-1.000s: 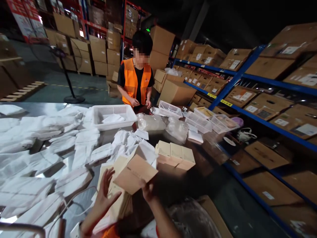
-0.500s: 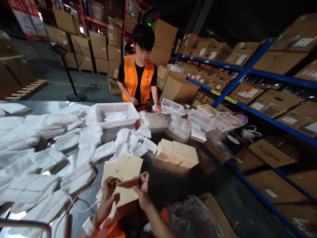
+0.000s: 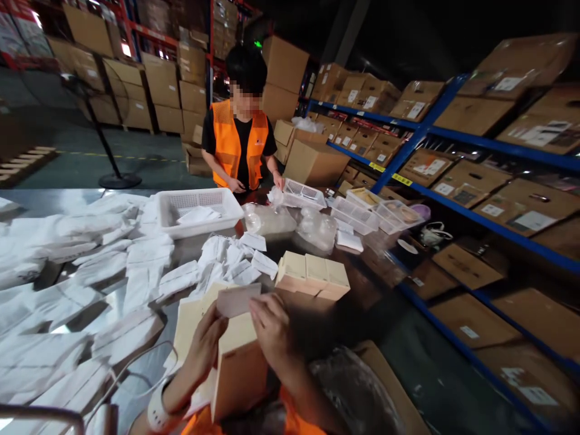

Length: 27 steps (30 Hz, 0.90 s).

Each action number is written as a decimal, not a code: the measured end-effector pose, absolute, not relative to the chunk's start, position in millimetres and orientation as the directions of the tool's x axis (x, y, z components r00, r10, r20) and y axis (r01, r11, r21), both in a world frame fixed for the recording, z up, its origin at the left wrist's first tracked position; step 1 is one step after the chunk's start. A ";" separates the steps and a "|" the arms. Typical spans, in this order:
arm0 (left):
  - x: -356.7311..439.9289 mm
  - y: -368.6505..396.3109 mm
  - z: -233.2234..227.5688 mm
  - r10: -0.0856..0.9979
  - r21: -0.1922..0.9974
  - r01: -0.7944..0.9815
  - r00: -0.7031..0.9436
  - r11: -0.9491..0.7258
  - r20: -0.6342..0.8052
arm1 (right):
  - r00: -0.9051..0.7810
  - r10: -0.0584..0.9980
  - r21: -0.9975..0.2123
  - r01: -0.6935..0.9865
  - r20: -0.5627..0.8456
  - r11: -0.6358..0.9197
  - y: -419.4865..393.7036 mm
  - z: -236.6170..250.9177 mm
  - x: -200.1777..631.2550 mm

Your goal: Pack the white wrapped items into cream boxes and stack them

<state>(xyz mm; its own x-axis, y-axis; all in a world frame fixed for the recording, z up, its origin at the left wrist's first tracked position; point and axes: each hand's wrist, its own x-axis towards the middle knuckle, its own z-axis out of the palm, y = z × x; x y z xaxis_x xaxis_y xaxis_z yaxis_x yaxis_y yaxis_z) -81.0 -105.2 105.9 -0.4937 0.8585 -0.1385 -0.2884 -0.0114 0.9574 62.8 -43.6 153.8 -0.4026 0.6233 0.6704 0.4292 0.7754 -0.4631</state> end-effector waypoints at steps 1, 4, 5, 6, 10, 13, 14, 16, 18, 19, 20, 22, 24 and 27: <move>-74.5 -111.1 108.7 0.880 0.952 -0.305 -0.456 -0.012 -0.134 | -0.484 0.556 -0.373 0.425 0.676 0.825 -50.4 167.5 63.5; -52.8 -127.8 113.3 0.893 0.920 -0.391 -0.414 0.000 -0.176 | -0.563 0.440 -0.248 0.386 0.700 0.889 -64.1 189.0 60.5; -46.1 -132.0 114.5 0.877 0.922 -0.388 -0.445 -0.008 -0.180 | -0.554 0.435 -0.238 0.392 0.710 0.889 -66.1 190.0 59.2; -40.4 -135.3 115.8 0.865 0.929 -0.370 -0.472 -0.019 -0.171 | -0.539 0.435 -0.236 0.399 0.721 0.886 -67.2 188.8 58.4; -31.6 -138.1 117.3 0.884 0.969 -0.245 -0.461 -0.043 -0.078 | -0.434 0.445 -0.250 0.435 0.783 0.865 -68.0 177.2 59.4; -35.4 -133.9 110.9 0.907 0.996 -0.088 -0.421 -0.009 -0.029 | -0.394 0.451 -0.247 0.469 0.800 0.848 -68.9 171.1 61.4; -36.7 -132.8 108.7 0.907 0.999 -0.041 -0.420 0.006 -0.022 | -0.396 0.457 -0.241 0.485 0.796 0.841 -69.2 169.1 61.7; -38.0 -131.7 106.7 0.912 0.998 0.027 -0.408 0.060 -0.043 | -0.398 0.481 -0.236 0.524 0.782 0.818 -69.2 163.3 62.1; -36.8 -132.3 108.2 0.925 0.990 0.077 -0.371 0.119 -0.082 | -0.372 0.522 -0.263 0.559 0.768 0.786 -67.5 154.6 63.3; -35.5 -132.8 109.7 0.934 0.986 0.105 -0.348 0.128 -0.084 | -0.353 0.544 -0.285 0.571 0.761 0.770 -66.1 149.5 64.8; -34.1 -133.2 111.1 0.941 0.983 0.132 -0.329 0.126 -0.077 | -0.335 0.561 -0.306 0.577 0.757 0.757 -64.4 144.4 67.0; -31.4 -133.0 112.0 0.951 0.984 0.159 -0.310 0.078 -0.025 | -0.334 0.580 -0.338 0.561 0.743 0.756 -61.4 135.0 73.5; -29.3 -131.8 109.8 0.953 0.987 0.156 -0.302 0.041 0.008 | -0.362 0.579 -0.368 0.506 0.730 0.780 -60.4 127.9 80.2; -26.5 -130.5 103.5 0.948 0.987 0.138 -0.318 0.081 -0.033 | -0.348 0.588 -0.419 0.452 0.730 0.788 -62.8 121.3 83.1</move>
<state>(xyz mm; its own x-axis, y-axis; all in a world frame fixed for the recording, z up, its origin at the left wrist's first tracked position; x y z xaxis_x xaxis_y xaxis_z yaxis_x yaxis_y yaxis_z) -26.5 -130.5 103.5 -0.3180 0.9475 -0.0332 0.1382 0.0809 0.9871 83.1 -62.8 121.3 -0.3476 0.5881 0.7303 0.4516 0.7876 -0.4193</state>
